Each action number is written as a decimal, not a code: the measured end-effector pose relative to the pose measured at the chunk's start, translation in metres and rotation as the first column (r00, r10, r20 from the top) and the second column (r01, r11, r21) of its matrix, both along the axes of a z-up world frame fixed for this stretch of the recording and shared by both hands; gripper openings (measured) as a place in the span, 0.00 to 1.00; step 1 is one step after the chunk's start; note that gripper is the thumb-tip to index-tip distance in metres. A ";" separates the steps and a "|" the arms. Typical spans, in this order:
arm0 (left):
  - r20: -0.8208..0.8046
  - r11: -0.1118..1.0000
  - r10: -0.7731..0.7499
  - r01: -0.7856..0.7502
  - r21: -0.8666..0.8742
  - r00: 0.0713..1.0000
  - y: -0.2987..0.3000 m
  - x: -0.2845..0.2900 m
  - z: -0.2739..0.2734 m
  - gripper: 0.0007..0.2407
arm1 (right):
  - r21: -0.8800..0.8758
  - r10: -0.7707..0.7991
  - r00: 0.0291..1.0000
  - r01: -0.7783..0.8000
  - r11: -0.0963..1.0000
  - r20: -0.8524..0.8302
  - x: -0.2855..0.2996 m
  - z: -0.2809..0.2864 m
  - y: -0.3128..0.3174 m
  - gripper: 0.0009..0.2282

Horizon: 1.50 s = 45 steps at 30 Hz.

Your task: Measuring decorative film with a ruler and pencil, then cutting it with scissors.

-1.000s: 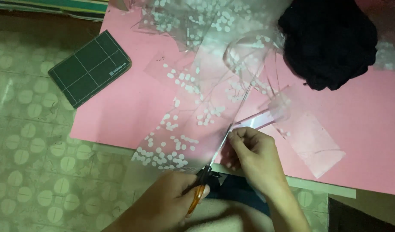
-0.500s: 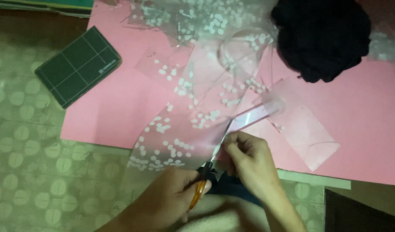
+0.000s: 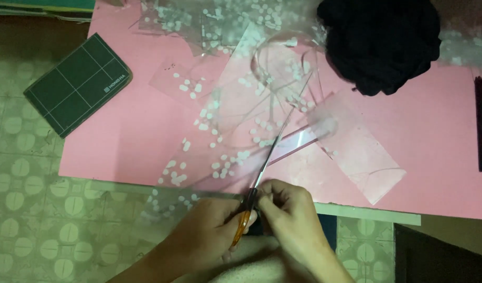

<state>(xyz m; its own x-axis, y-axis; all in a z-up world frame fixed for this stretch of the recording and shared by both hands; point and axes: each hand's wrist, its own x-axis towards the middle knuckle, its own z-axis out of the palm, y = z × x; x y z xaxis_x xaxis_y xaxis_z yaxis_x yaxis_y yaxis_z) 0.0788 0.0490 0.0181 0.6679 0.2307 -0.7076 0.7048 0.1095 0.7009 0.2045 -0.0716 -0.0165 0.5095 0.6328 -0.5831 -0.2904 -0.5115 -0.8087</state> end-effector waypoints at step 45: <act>-0.178 0.974 -0.209 0.221 0.046 0.962 0.013 0.004 0.017 0.16 | -0.313 -0.055 0.974 0.124 0.941 0.222 0.059 0.050 0.011 0.09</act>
<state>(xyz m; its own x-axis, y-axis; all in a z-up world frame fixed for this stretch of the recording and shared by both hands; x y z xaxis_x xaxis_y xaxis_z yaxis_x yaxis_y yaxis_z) 0.0830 0.0620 0.0353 0.5774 0.1440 -0.8037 0.8165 -0.0994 0.5688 0.2633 -0.0603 0.0334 0.6863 0.3740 -0.6238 -0.1912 -0.7347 -0.6509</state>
